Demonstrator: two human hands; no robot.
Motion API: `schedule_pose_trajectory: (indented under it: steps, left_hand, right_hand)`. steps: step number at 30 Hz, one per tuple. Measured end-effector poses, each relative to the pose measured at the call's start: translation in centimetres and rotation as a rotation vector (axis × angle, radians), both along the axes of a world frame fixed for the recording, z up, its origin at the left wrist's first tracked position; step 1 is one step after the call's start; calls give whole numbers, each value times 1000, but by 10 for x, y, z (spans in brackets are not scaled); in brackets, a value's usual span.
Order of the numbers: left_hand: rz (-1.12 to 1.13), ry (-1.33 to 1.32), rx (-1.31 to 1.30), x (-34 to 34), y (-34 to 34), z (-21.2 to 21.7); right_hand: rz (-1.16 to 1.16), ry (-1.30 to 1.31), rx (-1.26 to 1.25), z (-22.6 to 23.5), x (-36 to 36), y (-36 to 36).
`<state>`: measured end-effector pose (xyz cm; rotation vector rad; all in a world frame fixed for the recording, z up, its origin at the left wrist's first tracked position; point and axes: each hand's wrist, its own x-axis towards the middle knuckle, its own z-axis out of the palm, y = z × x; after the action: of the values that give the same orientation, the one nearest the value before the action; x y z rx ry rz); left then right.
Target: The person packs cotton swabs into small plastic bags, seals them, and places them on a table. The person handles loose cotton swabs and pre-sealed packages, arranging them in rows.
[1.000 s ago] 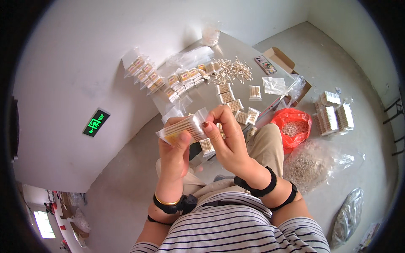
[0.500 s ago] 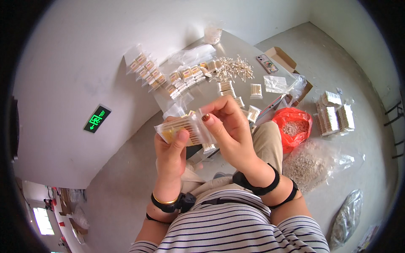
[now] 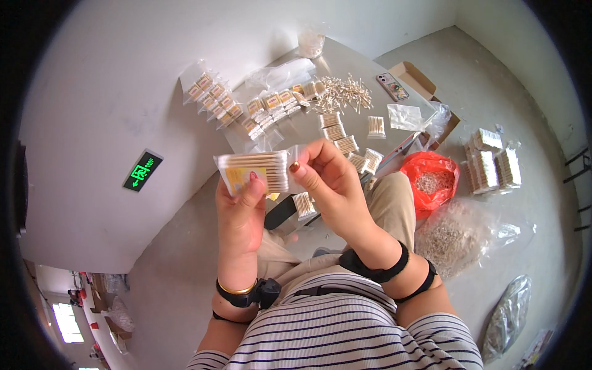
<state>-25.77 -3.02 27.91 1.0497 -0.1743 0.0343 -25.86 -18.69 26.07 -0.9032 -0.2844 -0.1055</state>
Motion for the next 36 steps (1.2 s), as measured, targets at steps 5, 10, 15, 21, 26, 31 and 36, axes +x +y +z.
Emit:
schedule_pose_trajectory:
  steps: [5,10,15,21,26,31,36]
  left_hand:
    - [137,-303,180,-1,-1,-3]
    - [214,-660,661,-3,4,8]
    - [294,-771,900,-9,6,23]
    - [345,-829,972,-12,6,28]
    - [350,-823,981,-13,7,29]
    - [342,-803,979,-12,9,28]
    - [339,-759,982,-13,9,26]
  right_hand:
    - [-11,-148,-331,-18,9,-4]
    - [14,-204,-267,-24,15,-7]
    - [8,-216,-269,-24,17,-11]
    - [6,-224,-275,-23,16,-12]
    - [15,-216,-257,-23,16,-11]
    - [24,-217,-252,-23,15,-12]
    - [86,-165,-279,-19,12,-13]
